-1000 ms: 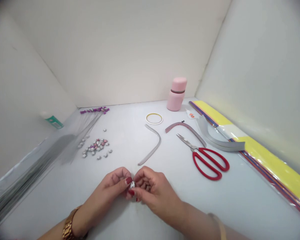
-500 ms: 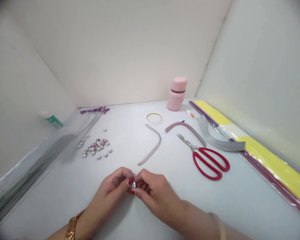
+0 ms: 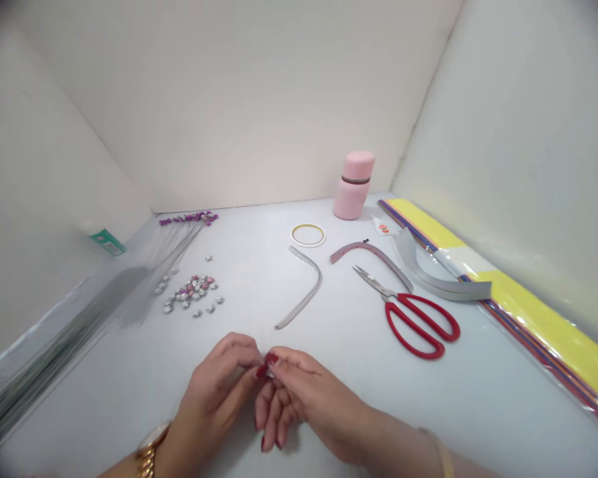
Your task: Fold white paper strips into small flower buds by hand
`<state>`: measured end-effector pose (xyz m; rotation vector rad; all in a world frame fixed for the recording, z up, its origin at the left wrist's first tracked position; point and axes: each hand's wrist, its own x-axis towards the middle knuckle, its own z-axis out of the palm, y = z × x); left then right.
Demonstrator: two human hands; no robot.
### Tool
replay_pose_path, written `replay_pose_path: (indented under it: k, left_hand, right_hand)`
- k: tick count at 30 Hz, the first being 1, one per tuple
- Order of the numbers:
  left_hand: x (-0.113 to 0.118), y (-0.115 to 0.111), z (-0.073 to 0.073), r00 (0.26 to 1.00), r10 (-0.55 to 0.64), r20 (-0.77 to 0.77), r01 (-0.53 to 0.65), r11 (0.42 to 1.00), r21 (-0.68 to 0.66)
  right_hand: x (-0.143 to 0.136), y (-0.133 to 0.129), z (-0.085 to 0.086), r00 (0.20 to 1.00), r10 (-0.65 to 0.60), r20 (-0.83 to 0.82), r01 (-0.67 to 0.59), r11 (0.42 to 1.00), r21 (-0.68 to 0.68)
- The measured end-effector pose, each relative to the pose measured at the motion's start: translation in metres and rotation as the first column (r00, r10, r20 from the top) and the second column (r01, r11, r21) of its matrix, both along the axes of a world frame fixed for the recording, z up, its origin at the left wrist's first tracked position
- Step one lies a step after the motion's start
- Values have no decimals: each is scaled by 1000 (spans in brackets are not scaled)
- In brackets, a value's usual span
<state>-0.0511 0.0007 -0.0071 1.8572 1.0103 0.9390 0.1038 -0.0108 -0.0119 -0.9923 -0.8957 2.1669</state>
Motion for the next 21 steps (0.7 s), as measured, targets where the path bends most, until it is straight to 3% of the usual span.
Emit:
replay_pose_path:
  k: [2, 7, 13, 21]
  left_hand:
    - [1, 0, 1, 1000, 2, -2, -2, 999, -37]
    - [4, -1, 0, 994, 52, 95, -23, 960, -280]
    - [6, 4, -6, 935, 75, 347, 123, 849, -515]
    - [6, 6, -5, 928, 51, 369, 187, 792, -581]
  right_hand:
    - [0, -1, -1, 1000, -9, 26, 8, 999, 47]
    - [-1, 0, -4, 996, -15, 90, 3, 992, 127]
    - [0, 0, -7, 945, -68, 319, -43, 943, 329]
    - [1, 3, -3, 985, 57, 166, -76, 991, 111]
